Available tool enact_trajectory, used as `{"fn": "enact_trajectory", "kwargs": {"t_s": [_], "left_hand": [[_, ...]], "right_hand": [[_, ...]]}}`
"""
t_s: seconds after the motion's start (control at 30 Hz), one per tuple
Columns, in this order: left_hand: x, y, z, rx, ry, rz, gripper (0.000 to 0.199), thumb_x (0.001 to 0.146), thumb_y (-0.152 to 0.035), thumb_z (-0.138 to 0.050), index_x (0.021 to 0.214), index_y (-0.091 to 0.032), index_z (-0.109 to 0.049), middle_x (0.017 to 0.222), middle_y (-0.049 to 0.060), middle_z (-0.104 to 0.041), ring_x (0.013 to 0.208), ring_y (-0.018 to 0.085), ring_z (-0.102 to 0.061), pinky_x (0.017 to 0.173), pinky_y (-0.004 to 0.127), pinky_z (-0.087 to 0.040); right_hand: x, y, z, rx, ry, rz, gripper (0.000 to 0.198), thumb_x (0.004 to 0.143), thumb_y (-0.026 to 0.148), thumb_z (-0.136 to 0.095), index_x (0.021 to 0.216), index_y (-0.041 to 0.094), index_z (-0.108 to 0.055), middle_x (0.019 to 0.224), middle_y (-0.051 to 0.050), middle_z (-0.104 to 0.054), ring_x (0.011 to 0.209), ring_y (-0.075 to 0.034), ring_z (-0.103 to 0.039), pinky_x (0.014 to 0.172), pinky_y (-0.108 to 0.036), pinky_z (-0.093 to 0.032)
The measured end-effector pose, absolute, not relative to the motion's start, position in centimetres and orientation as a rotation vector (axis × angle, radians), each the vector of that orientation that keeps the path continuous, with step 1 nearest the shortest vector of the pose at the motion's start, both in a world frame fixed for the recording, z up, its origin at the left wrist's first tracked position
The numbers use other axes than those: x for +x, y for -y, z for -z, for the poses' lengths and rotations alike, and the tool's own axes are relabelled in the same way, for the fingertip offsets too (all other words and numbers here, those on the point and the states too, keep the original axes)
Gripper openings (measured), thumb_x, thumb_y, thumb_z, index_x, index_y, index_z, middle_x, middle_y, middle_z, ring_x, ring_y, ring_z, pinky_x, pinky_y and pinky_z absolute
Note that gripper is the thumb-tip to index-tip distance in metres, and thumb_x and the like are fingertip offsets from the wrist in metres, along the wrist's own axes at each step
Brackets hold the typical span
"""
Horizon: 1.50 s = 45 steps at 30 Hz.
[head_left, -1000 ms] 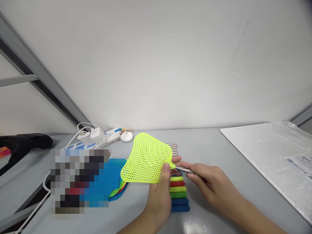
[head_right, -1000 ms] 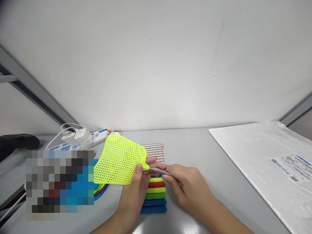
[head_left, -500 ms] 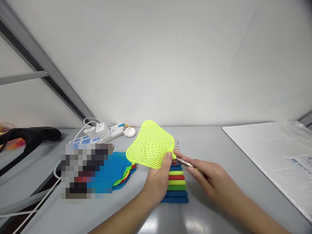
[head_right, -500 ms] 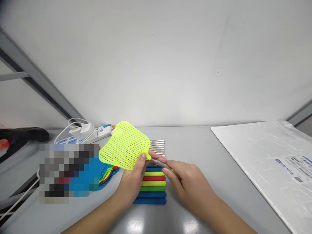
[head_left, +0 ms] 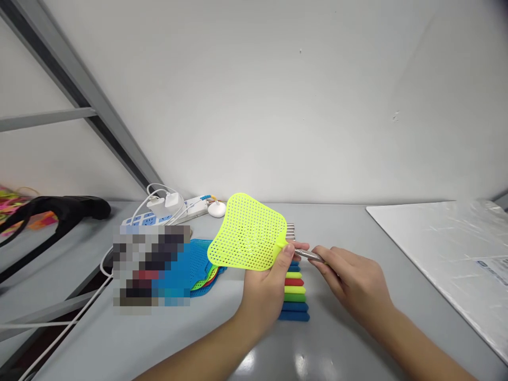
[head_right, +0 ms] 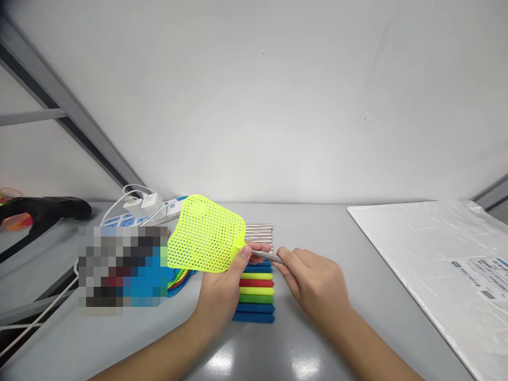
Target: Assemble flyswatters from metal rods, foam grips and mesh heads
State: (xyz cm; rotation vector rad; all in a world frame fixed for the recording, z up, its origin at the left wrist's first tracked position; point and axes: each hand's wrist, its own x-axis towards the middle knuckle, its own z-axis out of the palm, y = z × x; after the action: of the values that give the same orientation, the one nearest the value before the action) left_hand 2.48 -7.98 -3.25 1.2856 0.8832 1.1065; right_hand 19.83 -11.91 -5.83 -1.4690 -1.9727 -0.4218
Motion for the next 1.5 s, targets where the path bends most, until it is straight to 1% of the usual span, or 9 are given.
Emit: {"fn": "enact_trajectory", "kwargs": {"t_s": [0.1, 0.23, 0.43, 0.67, 0.8, 0.93, 1.13, 1.37, 1.5], "left_hand": [[2.5, 7.9, 3.1, 1.294, -0.875, -1.128, 0.027, 0.094, -0.040, -0.054, 0.098, -0.023, -0.074, 0.103, 0.003, -0.071, 0.090, 0.018, -0.063, 0.086, 0.029, -0.049], [2.5, 7.7, 3.5, 1.301, -0.844, -1.090, 0.027, 0.094, -0.039, -0.054, 0.102, -0.022, -0.074, 0.105, 0.003, -0.071, 0.089, 0.017, -0.063, 0.085, 0.028, -0.048], [2.7, 8.0, 4.2, 1.069, -0.808, -1.091, 0.040, 0.098, -0.048, -0.040, 0.111, -0.022, -0.068, 0.113, 0.005, -0.070, 0.095, 0.021, -0.063, 0.088, 0.034, -0.048], [3.2, 8.4, 4.9, 1.140, -0.851, -1.041, 0.039, 0.098, -0.050, -0.038, 0.098, -0.025, -0.069, 0.123, 0.003, -0.067, 0.099, 0.022, -0.061, 0.091, 0.036, -0.047], [3.2, 8.5, 4.7, 1.155, -0.801, -1.013, 0.041, 0.099, -0.050, -0.034, 0.099, -0.025, -0.067, 0.123, 0.004, -0.067, 0.106, 0.023, -0.061, 0.095, 0.040, -0.046], [2.9, 8.0, 4.1, 1.260, -0.826, -1.046, 0.036, 0.099, -0.046, -0.038, 0.100, -0.027, -0.069, 0.121, 0.002, -0.068, 0.118, 0.024, -0.056, 0.101, 0.040, -0.043], [2.5, 7.1, 3.9, 1.443, -0.836, -1.056, 0.022, 0.094, -0.036, -0.055, 0.097, -0.026, -0.073, 0.112, 0.002, -0.070, 0.114, 0.022, -0.059, 0.106, 0.036, -0.039], [2.3, 7.6, 3.9, 1.530, -0.870, -1.180, 0.021, 0.093, -0.039, -0.056, 0.092, -0.026, -0.073, 0.115, 0.002, -0.068, 0.114, 0.021, -0.058, 0.107, 0.037, -0.039], [1.7, 6.8, 2.7, 1.437, -0.852, -1.331, 0.025, 0.093, -0.040, -0.056, 0.086, -0.022, -0.072, 0.108, 0.005, -0.066, 0.105, 0.020, -0.060, 0.094, 0.032, -0.046]], "right_hand": [[19.7, 11.7, 5.9, -1.504, 1.931, 0.522, 0.015, 0.097, 0.027, -0.052, 0.092, 0.022, -0.066, 0.059, 0.003, -0.048, 0.054, -0.011, -0.041, 0.053, -0.026, -0.025], [19.8, 11.4, 6.1, -1.484, 1.939, 0.452, 0.016, 0.097, 0.027, -0.051, 0.100, 0.021, -0.067, 0.061, 0.003, -0.049, 0.056, -0.011, -0.043, 0.054, -0.025, -0.028], [19.8, 11.4, 6.2, -1.446, 1.986, 0.360, 0.020, 0.098, 0.028, -0.049, 0.106, 0.020, -0.065, 0.063, 0.003, -0.052, 0.056, -0.011, -0.046, 0.053, -0.025, -0.027], [19.5, 12.4, 5.8, -1.527, 1.992, 0.304, 0.021, 0.099, 0.027, -0.044, 0.093, 0.020, -0.063, 0.060, 0.003, -0.051, 0.052, -0.011, -0.045, 0.050, -0.027, -0.024], [19.3, 12.7, 5.5, -1.559, 1.987, 0.293, 0.023, 0.099, 0.028, -0.042, 0.096, 0.021, -0.064, 0.061, 0.002, -0.053, 0.051, -0.012, -0.046, 0.049, -0.027, -0.023], [19.4, 12.4, 5.2, -1.521, 1.977, 0.260, 0.020, 0.098, 0.028, -0.045, 0.101, 0.021, -0.064, 0.064, 0.003, -0.055, 0.054, -0.011, -0.047, 0.051, -0.027, -0.025], [20.0, 12.0, 5.2, -1.467, 2.002, 0.270, 0.014, 0.097, 0.027, -0.049, 0.100, 0.021, -0.062, 0.064, 0.004, -0.053, 0.055, -0.011, -0.043, 0.053, -0.026, -0.025], [19.5, 11.8, 4.8, -1.427, 2.007, 0.003, 0.026, 0.100, 0.030, -0.043, 0.076, 0.021, -0.049, 0.060, 0.005, -0.043, 0.053, -0.010, -0.035, 0.053, -0.025, -0.024], [19.7, 11.9, 4.2, -1.522, 1.944, -0.367, 0.036, 0.100, 0.039, -0.040, 0.070, 0.021, -0.041, 0.058, 0.006, -0.041, 0.051, -0.009, -0.035, 0.052, -0.025, -0.025]]}}
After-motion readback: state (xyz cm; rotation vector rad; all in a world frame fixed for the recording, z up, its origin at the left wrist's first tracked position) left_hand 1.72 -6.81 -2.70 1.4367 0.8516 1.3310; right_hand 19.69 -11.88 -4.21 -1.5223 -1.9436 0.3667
